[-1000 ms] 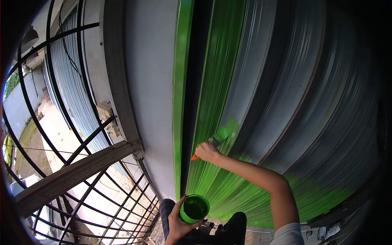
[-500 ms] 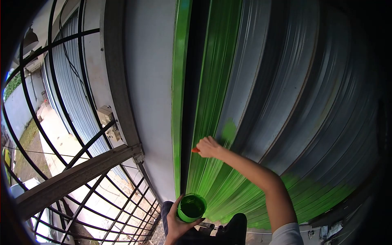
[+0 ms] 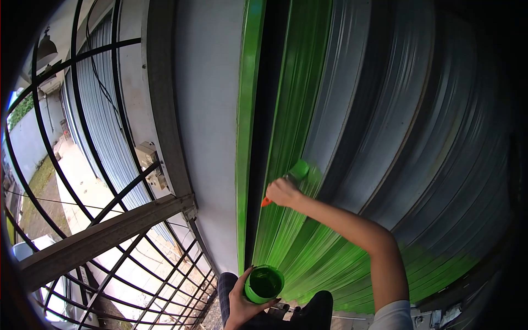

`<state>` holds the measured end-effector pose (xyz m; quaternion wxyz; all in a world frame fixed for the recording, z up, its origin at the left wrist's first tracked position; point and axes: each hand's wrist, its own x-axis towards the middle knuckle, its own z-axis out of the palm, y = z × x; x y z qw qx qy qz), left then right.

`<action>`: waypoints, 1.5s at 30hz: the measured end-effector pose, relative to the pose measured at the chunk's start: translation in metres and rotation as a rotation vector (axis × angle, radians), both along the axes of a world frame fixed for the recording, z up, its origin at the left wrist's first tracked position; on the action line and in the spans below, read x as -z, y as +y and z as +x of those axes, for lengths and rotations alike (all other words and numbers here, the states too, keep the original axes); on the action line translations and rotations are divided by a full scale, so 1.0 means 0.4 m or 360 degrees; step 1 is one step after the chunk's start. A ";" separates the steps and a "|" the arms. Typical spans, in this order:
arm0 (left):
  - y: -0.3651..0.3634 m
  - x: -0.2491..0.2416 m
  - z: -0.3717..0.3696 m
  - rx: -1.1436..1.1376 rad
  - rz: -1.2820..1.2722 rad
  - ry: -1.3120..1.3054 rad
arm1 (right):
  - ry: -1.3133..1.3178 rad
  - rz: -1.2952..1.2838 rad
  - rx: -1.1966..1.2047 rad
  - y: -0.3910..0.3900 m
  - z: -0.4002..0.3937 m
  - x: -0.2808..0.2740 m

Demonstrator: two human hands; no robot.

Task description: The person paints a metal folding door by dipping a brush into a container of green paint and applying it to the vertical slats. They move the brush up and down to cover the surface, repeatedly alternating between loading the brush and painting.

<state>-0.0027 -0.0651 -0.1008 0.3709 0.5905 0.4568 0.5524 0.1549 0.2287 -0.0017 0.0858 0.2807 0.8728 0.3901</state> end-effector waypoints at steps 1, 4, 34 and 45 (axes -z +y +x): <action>-0.002 -0.001 -0.004 -0.0038 0.0032 0.0094 | -0.0021 -0.0045 -0.0023 -0.017 0.005 0.061; -0.006 -0.002 -0.015 0.0002 -0.0051 0.0091 | -0.0038 -0.0295 0.0021 -0.028 0.004 0.251; -0.008 0.015 -0.005 0.0053 -0.0087 0.0049 | 0.0028 -0.0378 -0.0120 -0.047 0.008 0.266; -0.003 -0.008 -0.016 -0.0007 -0.0051 0.0089 | 0.0357 -0.0842 0.0304 -0.048 0.031 0.315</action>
